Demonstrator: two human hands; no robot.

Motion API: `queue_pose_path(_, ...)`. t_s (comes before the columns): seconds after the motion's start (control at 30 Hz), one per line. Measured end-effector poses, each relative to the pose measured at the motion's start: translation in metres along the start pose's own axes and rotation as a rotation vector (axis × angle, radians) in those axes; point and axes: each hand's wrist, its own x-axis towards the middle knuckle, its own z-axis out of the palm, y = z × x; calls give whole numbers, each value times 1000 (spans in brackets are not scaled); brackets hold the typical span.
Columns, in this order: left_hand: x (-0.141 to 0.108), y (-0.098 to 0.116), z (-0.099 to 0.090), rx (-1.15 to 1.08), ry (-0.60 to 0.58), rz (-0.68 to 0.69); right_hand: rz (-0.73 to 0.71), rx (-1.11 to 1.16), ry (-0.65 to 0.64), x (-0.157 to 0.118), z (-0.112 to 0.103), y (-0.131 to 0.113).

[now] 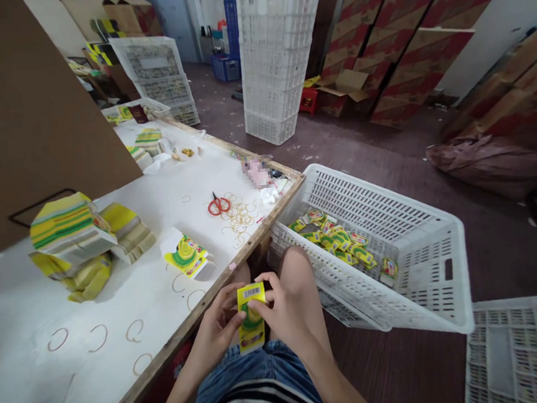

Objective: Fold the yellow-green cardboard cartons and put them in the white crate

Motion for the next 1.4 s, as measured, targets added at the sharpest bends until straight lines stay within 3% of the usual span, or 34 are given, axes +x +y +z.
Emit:
queue_pose_path(0.1, 1, 3, 0, -86, 3, -25, -29, -34, -8, 0, -5, -1)
queue_pose_path(0.2, 2, 7, 1, -114, 4, -54, -131, -33, 86, -1, -9, 0)
queue_pose_path(0.3, 3, 10, 6, -122, -5, -43, -178, 84, 119, -3, -7, 4)
queue_pose_path(0.43, 3, 9, 5, -55, -36, -11, -123, 268, 80, -1, -5, 8)
queue_pose_path(0.5, 4, 10, -6, 91, 59, 56, -103, 393, 239, 5, -13, 9)
queue_pose_path(0.6, 7, 8, -38, 537, 387, 213, -163, 703, 616, 20, -32, 10)
queue_pose_path(0.63, 9, 6, -50, 690, 498, 243, -175, 788, 673, 24, -37, 11)
queue_pose_path(0.67, 10, 2, -63, 821, 561, 262, -159, 844, 676, 28, -40, 12)
queue_pose_path(0.73, 12, -8, -83, 1014, 609, 212, -37, 872, 562, 30, -38, 18)
queue_pose_path(0.83, 13, -25, -100, 1125, 564, 113, 143, 842, 375, 26, -22, 29)
queue_pose_path(1.0, 18, -29, -99, 1220, 599, 201, 140, 844, 349, 22, -8, 35)
queue_pose_path(1.2, 35, -25, -93, 1234, 520, 202, 129, 804, 294, 25, -7, 28)
queue_pose_path(1.4, 32, -14, -95, 1070, 698, 304, 156, 790, 245, 18, 3, 30)
